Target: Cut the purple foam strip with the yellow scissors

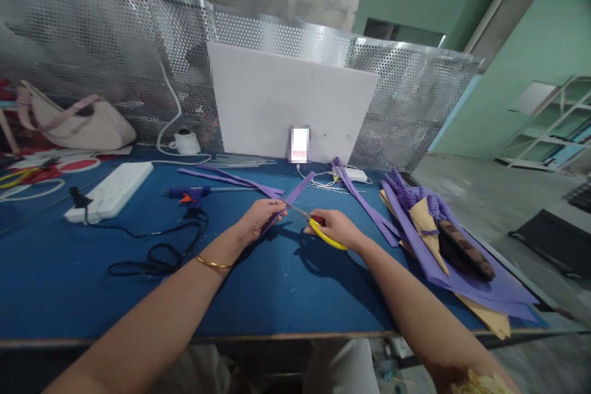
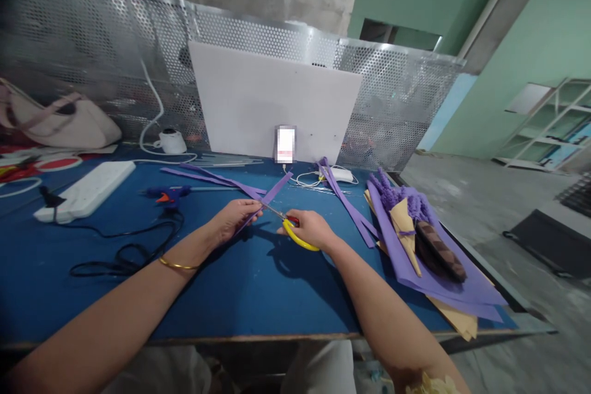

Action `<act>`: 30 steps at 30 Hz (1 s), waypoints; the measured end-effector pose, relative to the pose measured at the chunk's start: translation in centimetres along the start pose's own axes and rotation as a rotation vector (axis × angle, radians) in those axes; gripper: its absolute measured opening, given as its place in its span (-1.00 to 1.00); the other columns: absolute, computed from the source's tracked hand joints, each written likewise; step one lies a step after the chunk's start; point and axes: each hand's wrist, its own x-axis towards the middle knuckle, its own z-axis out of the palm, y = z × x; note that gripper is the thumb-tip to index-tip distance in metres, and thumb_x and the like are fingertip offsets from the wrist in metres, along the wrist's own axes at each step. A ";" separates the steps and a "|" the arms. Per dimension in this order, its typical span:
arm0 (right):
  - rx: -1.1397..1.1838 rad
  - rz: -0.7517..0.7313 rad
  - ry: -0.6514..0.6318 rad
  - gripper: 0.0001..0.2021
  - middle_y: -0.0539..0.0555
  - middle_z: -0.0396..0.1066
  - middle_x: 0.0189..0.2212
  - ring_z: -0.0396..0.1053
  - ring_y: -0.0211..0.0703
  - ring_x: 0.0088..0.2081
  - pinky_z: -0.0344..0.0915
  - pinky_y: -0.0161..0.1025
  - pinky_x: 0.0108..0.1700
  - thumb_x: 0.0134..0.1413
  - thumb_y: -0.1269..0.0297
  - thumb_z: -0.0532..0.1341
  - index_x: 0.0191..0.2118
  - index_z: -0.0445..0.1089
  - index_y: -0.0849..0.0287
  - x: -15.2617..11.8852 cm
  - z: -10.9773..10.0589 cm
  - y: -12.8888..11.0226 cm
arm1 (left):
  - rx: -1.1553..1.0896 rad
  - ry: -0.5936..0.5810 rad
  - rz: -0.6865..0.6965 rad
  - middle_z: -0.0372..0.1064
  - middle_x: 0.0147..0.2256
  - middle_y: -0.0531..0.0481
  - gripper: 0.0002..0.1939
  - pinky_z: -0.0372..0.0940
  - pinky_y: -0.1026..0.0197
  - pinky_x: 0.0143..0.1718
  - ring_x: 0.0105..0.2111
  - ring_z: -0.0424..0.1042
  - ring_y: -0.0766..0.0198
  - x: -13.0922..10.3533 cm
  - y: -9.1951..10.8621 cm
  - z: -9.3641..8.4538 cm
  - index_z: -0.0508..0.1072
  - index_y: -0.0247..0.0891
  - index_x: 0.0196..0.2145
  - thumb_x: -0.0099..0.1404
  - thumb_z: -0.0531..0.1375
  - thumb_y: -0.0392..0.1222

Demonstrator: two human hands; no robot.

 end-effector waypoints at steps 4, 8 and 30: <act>0.023 0.002 -0.003 -0.69 -0.09 0.21 -0.54 0.12 -0.29 -0.47 -0.04 -0.34 -0.42 0.06 -0.05 0.22 -0.36 0.36 0.12 -0.1 -0.2 0.1 | -0.015 0.002 -0.005 0.41 -0.55 0.00 -0.82 0.14 0.37 -0.58 -0.62 0.27 0.42 0.1 -0.1 0.0 0.51 -0.34 -0.50 -0.02 0.40 -0.19; 0.148 -0.022 -0.052 -0.67 -0.10 0.16 -0.54 0.09 -0.31 -0.47 -0.02 -0.35 -0.43 0.03 -0.05 0.23 -0.38 0.36 0.15 0.0 0.0 0.7 | -0.035 -0.022 -0.044 0.38 -0.57 0.01 -0.87 0.13 0.40 -0.58 -0.63 0.26 0.46 0.5 -0.2 -0.3 0.51 -0.36 -0.49 0.02 0.37 -0.25; -0.034 0.033 0.027 -0.69 -0.09 0.27 -0.52 0.16 -0.27 -0.48 -0.05 -0.32 -0.43 0.03 -0.09 0.23 -0.29 0.39 0.05 -0.1 0.3 0.5 | -0.062 0.026 0.018 0.43 -0.56 0.00 -0.90 0.15 0.35 -0.54 -0.59 0.27 0.42 0.4 -0.1 0.1 0.53 -0.35 -0.50 -0.05 0.34 -0.30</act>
